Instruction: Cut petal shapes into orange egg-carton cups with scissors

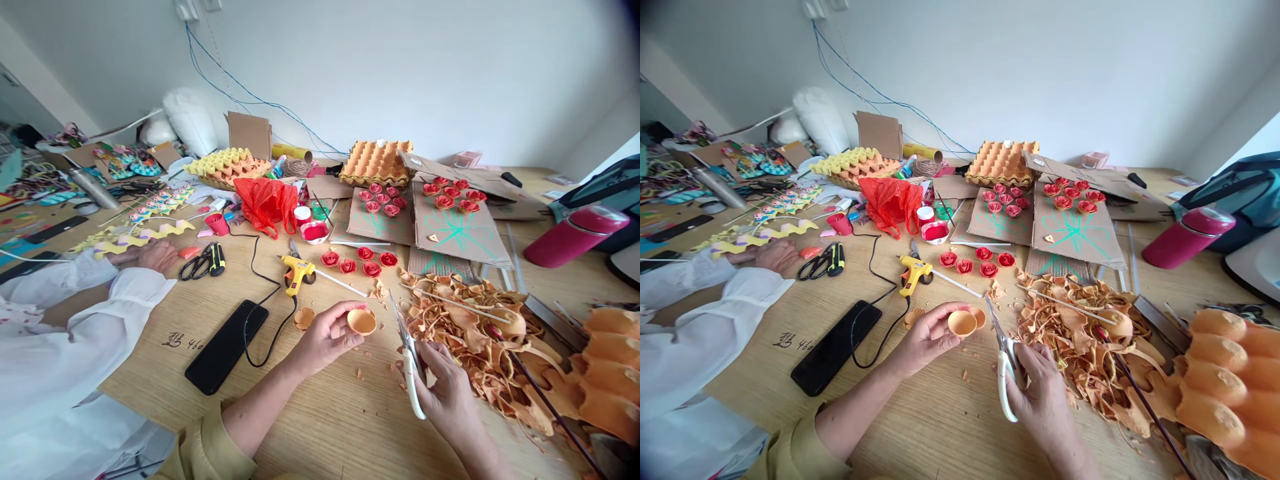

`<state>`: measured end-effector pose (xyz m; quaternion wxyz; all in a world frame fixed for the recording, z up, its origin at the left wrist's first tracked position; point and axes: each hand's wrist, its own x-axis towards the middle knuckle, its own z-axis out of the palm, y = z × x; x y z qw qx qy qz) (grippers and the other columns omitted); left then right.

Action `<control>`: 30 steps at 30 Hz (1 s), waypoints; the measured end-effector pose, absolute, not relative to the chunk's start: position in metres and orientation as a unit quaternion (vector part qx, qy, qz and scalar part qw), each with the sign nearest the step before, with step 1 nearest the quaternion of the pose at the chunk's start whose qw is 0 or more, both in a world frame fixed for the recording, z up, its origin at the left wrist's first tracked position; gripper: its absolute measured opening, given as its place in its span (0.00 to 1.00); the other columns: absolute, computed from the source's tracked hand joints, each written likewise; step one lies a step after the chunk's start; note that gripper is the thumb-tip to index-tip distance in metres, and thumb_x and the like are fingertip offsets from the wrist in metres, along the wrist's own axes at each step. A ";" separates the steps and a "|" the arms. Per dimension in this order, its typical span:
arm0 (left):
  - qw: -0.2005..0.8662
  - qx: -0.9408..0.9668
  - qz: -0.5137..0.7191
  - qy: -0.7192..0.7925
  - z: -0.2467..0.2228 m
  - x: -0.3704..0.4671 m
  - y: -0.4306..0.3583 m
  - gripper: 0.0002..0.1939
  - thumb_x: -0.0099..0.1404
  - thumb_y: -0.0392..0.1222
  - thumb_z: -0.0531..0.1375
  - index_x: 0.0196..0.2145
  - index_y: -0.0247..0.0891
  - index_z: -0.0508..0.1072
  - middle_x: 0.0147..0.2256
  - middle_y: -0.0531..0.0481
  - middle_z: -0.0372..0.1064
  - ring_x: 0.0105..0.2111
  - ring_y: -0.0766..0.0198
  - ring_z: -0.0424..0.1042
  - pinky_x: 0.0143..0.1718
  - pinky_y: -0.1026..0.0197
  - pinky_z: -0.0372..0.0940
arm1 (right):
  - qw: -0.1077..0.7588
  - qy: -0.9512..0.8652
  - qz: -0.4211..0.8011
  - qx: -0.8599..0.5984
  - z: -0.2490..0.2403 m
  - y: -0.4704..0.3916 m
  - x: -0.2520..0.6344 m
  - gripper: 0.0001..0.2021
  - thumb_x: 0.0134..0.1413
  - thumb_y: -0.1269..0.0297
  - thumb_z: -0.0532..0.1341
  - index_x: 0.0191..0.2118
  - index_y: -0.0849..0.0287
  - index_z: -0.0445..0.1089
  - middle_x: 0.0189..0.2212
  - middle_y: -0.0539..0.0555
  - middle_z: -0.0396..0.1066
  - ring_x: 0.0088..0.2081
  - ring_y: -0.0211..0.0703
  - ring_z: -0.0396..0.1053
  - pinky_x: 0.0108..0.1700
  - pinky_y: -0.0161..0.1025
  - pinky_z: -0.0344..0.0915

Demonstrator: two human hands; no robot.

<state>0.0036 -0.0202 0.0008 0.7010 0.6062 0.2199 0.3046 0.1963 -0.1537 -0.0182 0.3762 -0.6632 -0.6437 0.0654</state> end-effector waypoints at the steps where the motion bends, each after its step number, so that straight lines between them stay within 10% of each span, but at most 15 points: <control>1: 0.701 0.608 0.303 0.219 0.000 0.004 -0.020 0.25 0.61 0.47 0.67 0.54 0.38 0.69 0.56 0.39 0.68 0.57 0.53 0.69 0.57 0.54 0.65 | 0.379 -0.642 0.066 -0.663 -0.018 -0.154 0.196 0.14 0.65 0.61 0.56 0.27 0.55 0.61 0.20 0.47 0.60 0.26 0.41 0.57 0.31 0.38 0.59; 30: 0.299 0.841 0.319 0.318 0.016 -0.001 -0.010 0.17 0.59 0.34 0.65 0.46 0.41 0.71 0.43 0.47 0.71 0.46 0.58 0.71 0.50 0.55 0.66 | 0.445 -0.495 0.288 -0.688 -0.020 -0.159 0.207 0.17 0.62 0.49 0.58 0.43 0.58 0.73 0.31 0.55 0.73 0.33 0.47 0.70 0.34 0.41 0.68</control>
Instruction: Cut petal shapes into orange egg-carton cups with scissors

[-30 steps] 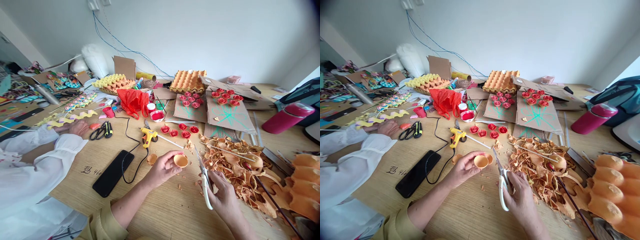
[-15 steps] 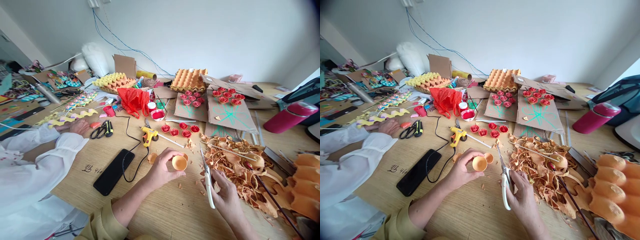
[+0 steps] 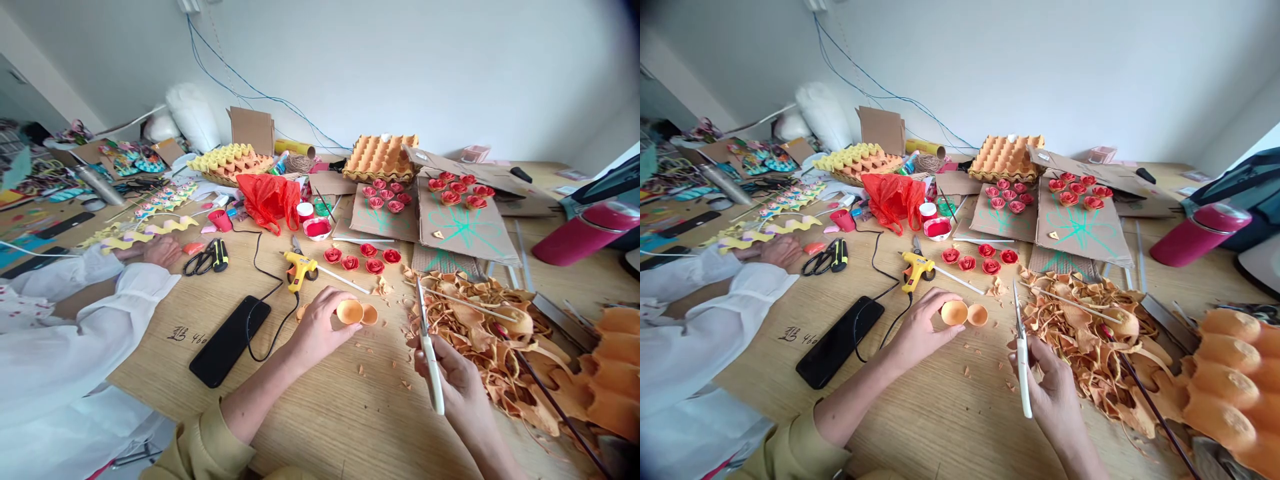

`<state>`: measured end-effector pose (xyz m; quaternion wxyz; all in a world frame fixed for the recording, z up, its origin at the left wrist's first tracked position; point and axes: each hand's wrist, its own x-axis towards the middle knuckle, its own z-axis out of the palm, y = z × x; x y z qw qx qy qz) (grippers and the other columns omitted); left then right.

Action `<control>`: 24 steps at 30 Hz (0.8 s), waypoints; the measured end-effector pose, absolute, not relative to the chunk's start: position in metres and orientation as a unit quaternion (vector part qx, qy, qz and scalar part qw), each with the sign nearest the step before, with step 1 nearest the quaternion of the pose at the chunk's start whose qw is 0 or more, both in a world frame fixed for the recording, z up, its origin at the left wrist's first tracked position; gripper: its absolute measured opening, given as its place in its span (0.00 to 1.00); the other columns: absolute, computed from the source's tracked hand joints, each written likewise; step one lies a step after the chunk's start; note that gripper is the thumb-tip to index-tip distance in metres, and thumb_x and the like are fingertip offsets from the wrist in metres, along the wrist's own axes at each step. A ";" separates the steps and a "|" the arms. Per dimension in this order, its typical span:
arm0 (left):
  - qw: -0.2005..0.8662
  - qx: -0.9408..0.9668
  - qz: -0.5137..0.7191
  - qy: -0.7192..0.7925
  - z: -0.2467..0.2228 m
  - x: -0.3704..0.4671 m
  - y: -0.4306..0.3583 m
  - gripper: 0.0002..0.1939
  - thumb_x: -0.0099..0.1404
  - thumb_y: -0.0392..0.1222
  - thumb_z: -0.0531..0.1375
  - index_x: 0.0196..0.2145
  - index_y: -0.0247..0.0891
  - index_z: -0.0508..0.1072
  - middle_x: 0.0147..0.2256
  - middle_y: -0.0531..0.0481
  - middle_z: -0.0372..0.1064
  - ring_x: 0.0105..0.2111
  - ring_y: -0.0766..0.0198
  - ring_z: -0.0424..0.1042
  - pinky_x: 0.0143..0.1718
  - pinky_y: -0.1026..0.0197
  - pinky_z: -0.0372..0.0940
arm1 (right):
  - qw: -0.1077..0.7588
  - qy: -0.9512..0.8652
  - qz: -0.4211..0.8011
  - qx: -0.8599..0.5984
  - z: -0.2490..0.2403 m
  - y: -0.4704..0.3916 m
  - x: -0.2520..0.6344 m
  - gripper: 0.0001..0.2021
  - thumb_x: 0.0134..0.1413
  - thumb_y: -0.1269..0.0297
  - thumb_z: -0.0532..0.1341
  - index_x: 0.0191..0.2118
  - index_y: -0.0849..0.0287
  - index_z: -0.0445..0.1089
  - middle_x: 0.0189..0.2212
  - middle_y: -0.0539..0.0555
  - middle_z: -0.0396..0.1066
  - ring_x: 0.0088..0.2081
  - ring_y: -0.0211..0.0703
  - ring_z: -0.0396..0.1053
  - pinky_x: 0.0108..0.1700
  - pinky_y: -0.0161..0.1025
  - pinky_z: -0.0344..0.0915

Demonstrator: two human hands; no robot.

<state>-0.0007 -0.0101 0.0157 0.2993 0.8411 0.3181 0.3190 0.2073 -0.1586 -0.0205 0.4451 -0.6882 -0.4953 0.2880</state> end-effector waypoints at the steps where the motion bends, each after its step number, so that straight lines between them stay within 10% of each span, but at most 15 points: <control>1: 0.295 0.847 0.307 0.319 0.016 -0.001 -0.008 0.16 0.60 0.35 0.65 0.46 0.41 0.70 0.44 0.47 0.70 0.46 0.58 0.71 0.50 0.55 0.66 | 0.446 -0.491 0.298 -0.686 -0.019 -0.158 0.207 0.18 0.62 0.48 0.57 0.43 0.58 0.73 0.29 0.54 0.72 0.31 0.46 0.70 0.33 0.40 0.68; 13: 0.078 0.935 0.136 0.319 0.011 0.001 0.018 0.16 0.62 0.47 0.65 0.45 0.39 0.71 0.42 0.45 0.71 0.45 0.49 0.69 0.47 0.48 0.62 | 0.489 -0.463 0.370 -0.640 -0.010 -0.159 0.205 0.19 0.60 0.44 0.58 0.35 0.56 0.71 0.20 0.49 0.64 0.23 0.40 0.60 0.25 0.36 0.58; 24: 0.086 0.931 0.106 0.338 0.000 -0.002 0.024 0.24 0.58 0.51 0.69 0.48 0.39 0.71 0.43 0.45 0.73 0.46 0.49 0.69 0.48 0.49 0.60 | 0.548 -0.409 0.484 -0.546 -0.006 -0.161 0.201 0.24 0.61 0.38 0.51 0.40 0.55 0.68 0.21 0.51 0.65 0.20 0.42 0.61 0.22 0.39 0.58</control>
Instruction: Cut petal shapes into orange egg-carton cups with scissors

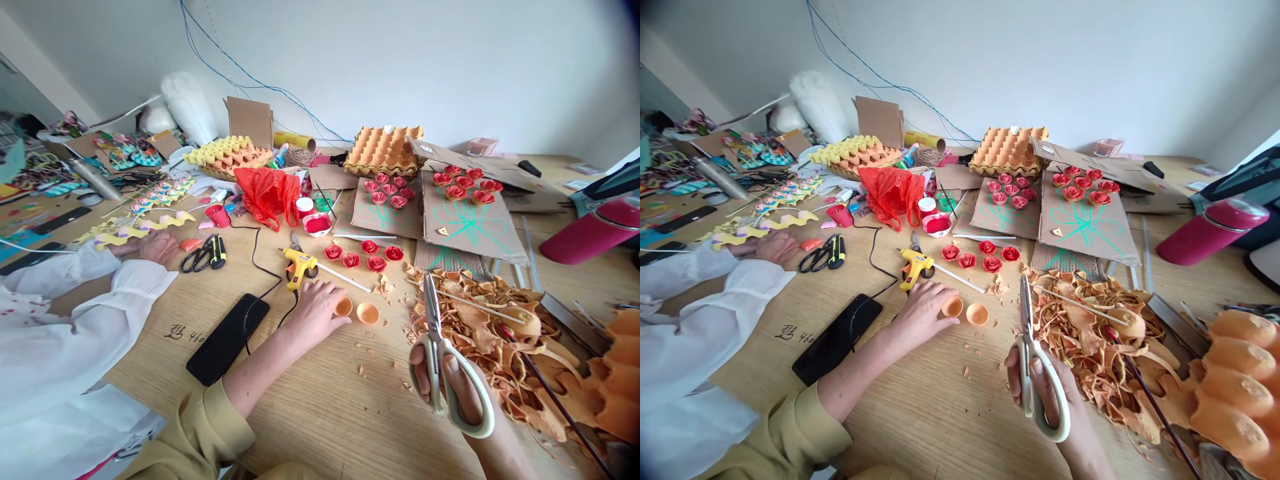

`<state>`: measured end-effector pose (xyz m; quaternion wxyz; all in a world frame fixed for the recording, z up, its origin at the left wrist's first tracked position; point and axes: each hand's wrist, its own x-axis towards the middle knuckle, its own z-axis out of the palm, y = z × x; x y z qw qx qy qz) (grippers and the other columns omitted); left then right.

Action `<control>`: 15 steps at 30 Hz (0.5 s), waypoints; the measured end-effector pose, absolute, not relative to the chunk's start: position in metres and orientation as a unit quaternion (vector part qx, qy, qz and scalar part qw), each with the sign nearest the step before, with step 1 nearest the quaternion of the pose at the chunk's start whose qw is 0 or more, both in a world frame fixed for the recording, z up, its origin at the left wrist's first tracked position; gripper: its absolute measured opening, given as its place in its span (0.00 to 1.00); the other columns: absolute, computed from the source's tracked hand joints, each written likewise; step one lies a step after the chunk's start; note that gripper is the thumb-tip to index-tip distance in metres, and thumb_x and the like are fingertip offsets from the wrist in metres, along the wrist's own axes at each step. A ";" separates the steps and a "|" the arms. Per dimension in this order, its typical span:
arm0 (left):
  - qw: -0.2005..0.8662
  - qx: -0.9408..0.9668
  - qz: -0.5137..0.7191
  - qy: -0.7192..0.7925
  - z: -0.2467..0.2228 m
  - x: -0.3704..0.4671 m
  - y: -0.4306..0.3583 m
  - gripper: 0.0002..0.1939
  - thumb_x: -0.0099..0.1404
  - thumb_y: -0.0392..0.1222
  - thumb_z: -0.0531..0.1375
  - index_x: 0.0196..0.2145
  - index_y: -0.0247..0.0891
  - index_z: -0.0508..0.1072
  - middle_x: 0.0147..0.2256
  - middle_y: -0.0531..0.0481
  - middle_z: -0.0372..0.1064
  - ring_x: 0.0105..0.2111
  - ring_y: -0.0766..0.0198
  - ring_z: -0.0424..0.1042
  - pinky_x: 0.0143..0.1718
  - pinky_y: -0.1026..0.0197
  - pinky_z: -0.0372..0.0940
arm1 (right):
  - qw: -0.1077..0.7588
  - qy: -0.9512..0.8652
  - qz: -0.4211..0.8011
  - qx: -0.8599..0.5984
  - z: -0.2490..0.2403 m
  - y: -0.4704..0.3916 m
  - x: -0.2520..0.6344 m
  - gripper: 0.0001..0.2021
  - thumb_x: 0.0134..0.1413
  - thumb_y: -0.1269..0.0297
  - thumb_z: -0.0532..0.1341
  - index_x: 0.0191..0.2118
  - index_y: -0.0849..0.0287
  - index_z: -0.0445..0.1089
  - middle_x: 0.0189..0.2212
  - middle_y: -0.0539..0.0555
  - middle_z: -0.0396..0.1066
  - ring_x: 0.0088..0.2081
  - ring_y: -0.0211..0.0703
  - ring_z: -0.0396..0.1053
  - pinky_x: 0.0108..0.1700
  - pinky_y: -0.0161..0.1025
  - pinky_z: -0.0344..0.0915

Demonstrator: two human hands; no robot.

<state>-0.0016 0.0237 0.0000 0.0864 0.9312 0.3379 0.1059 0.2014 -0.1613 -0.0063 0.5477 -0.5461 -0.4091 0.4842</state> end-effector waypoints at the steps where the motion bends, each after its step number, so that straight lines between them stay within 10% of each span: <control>1: 0.098 0.930 0.107 0.338 0.001 -0.003 0.024 0.25 0.57 0.50 0.70 0.49 0.39 0.71 0.44 0.45 0.73 0.47 0.49 0.69 0.49 0.48 0.60 | 0.545 -0.411 0.484 -0.548 -0.007 -0.161 0.202 0.25 0.61 0.36 0.51 0.40 0.56 0.68 0.20 0.51 0.65 0.20 0.42 0.61 0.22 0.40 0.58; 15: 0.154 0.853 0.342 0.364 0.010 -0.040 0.029 0.06 0.67 0.34 0.58 0.41 0.40 0.73 0.42 0.47 0.73 0.46 0.57 0.72 0.50 0.52 0.65 | 0.578 -0.366 0.513 -0.518 0.000 -0.164 0.208 0.23 0.61 0.38 0.53 0.36 0.54 0.69 0.16 0.48 0.62 0.18 0.39 0.56 0.22 0.37 0.53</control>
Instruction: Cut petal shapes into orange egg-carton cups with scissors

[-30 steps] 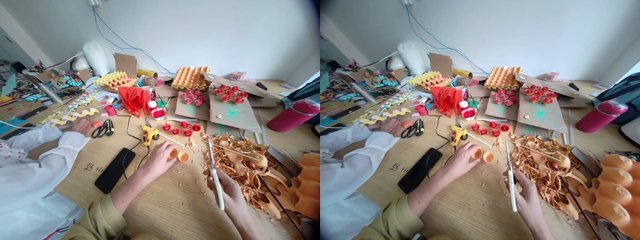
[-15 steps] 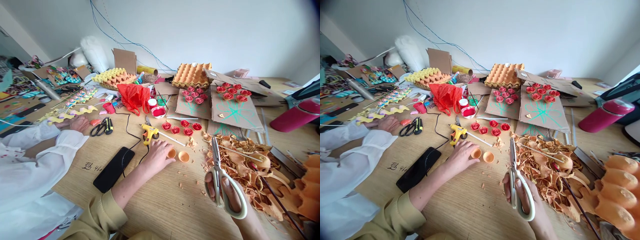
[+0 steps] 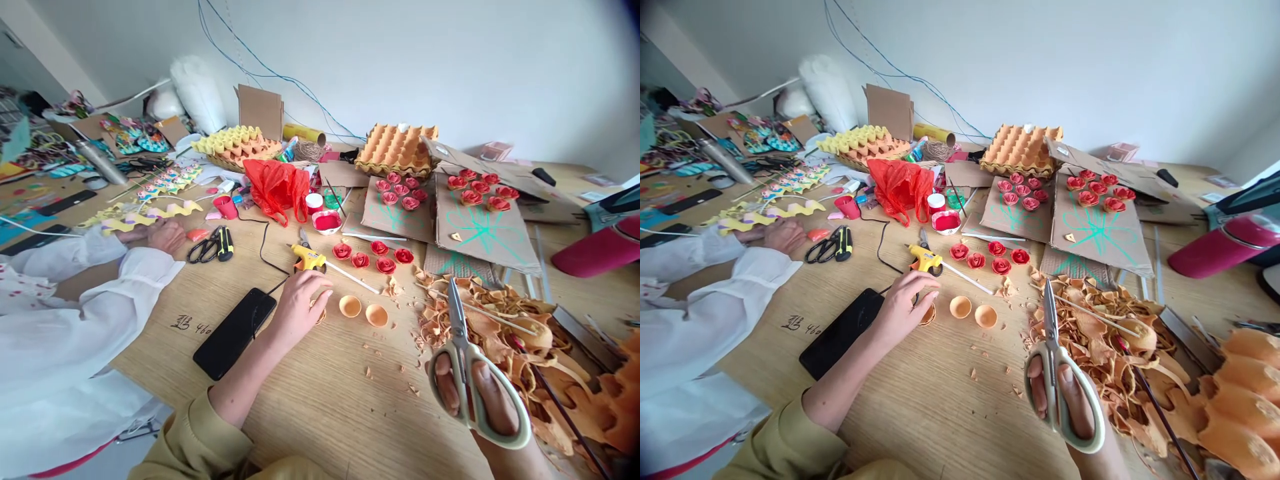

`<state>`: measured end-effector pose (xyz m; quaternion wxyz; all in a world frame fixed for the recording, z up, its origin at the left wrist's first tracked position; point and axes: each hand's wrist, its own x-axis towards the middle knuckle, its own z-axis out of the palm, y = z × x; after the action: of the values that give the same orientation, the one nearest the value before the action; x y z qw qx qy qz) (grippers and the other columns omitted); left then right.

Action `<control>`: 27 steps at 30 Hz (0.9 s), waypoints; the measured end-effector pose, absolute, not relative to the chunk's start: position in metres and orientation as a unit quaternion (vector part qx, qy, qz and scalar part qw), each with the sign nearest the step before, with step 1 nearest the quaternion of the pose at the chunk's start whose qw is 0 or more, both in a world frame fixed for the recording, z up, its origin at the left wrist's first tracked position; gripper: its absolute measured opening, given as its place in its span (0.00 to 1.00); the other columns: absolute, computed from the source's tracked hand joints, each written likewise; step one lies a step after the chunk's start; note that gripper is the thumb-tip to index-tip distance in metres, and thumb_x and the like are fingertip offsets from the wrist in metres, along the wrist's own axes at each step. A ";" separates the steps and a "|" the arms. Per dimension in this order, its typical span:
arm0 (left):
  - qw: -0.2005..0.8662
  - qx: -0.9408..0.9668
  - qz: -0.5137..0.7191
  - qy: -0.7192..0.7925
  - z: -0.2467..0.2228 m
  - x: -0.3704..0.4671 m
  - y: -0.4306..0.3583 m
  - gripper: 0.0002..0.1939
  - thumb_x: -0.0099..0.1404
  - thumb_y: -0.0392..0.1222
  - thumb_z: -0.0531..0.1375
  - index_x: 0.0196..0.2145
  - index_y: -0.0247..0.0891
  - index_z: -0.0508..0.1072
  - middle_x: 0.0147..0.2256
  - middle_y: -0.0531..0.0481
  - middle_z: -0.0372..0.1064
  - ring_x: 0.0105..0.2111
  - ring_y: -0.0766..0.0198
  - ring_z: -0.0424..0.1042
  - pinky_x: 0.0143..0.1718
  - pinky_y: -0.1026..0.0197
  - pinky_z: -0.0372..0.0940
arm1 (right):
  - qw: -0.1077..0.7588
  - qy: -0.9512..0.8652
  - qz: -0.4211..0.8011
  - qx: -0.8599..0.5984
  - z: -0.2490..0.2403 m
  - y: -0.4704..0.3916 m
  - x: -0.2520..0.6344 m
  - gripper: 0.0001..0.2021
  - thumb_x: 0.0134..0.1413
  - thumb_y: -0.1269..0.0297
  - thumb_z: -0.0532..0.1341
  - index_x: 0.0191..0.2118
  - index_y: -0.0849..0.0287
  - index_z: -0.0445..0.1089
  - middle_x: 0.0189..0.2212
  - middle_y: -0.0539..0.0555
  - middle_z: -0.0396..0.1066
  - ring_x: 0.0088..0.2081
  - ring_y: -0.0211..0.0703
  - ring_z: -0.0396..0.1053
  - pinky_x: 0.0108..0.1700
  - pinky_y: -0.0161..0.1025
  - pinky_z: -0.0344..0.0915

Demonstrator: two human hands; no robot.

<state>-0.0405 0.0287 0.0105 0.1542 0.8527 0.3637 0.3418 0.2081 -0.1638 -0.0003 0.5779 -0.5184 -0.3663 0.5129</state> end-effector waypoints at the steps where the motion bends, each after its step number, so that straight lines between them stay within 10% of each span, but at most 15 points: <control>1: 0.158 0.847 0.358 0.361 0.010 -0.041 0.028 0.04 0.68 0.35 0.57 0.38 0.40 0.73 0.41 0.47 0.73 0.44 0.58 0.73 0.49 0.52 0.65 | 0.552 -0.373 0.512 -0.542 0.002 -0.167 0.209 0.24 0.61 0.37 0.52 0.36 0.54 0.69 0.17 0.48 0.62 0.19 0.39 0.57 0.22 0.38 0.54; 8: 0.167 0.891 0.300 0.298 0.008 -0.030 0.019 0.08 0.64 0.40 0.64 0.42 0.40 0.72 0.45 0.47 0.72 0.48 0.55 0.69 0.52 0.49 0.61 | 0.400 -0.418 0.442 -0.686 -0.001 -0.191 0.215 0.21 0.63 0.41 0.53 0.35 0.54 0.68 0.18 0.49 0.63 0.22 0.41 0.59 0.25 0.38 0.55; 14: 0.127 0.931 0.171 0.297 0.009 -0.013 0.016 0.19 0.59 0.45 0.69 0.45 0.39 0.71 0.49 0.44 0.68 0.50 0.50 0.64 0.52 0.46 0.58 | 0.470 -0.395 0.418 -0.670 -0.001 -0.174 0.200 0.21 0.63 0.41 0.53 0.40 0.54 0.69 0.22 0.50 0.64 0.24 0.42 0.58 0.26 0.39 0.55; 21: 0.113 0.935 0.115 0.315 0.001 -0.006 0.014 0.03 0.66 0.37 0.61 0.37 0.37 0.73 0.45 0.44 0.70 0.46 0.52 0.64 0.44 0.51 0.59 | 0.509 -0.397 0.462 -0.608 -0.008 -0.160 0.189 0.21 0.61 0.42 0.56 0.40 0.57 0.70 0.20 0.50 0.64 0.22 0.40 0.58 0.25 0.38 0.55; 27: 0.341 0.858 0.251 0.289 0.013 -0.010 0.014 0.02 0.63 0.34 0.58 0.35 0.37 0.70 0.37 0.47 0.70 0.41 0.59 0.66 0.46 0.55 0.60 | 0.530 -0.411 0.487 -0.559 -0.017 -0.164 0.189 0.23 0.61 0.40 0.55 0.38 0.57 0.71 0.19 0.50 0.63 0.21 0.39 0.58 0.23 0.37 0.54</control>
<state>-0.0102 0.0141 0.0130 0.3411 0.8584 0.2895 0.2510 0.1890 -0.1636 -0.0169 0.5305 -0.5590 -0.4106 0.4874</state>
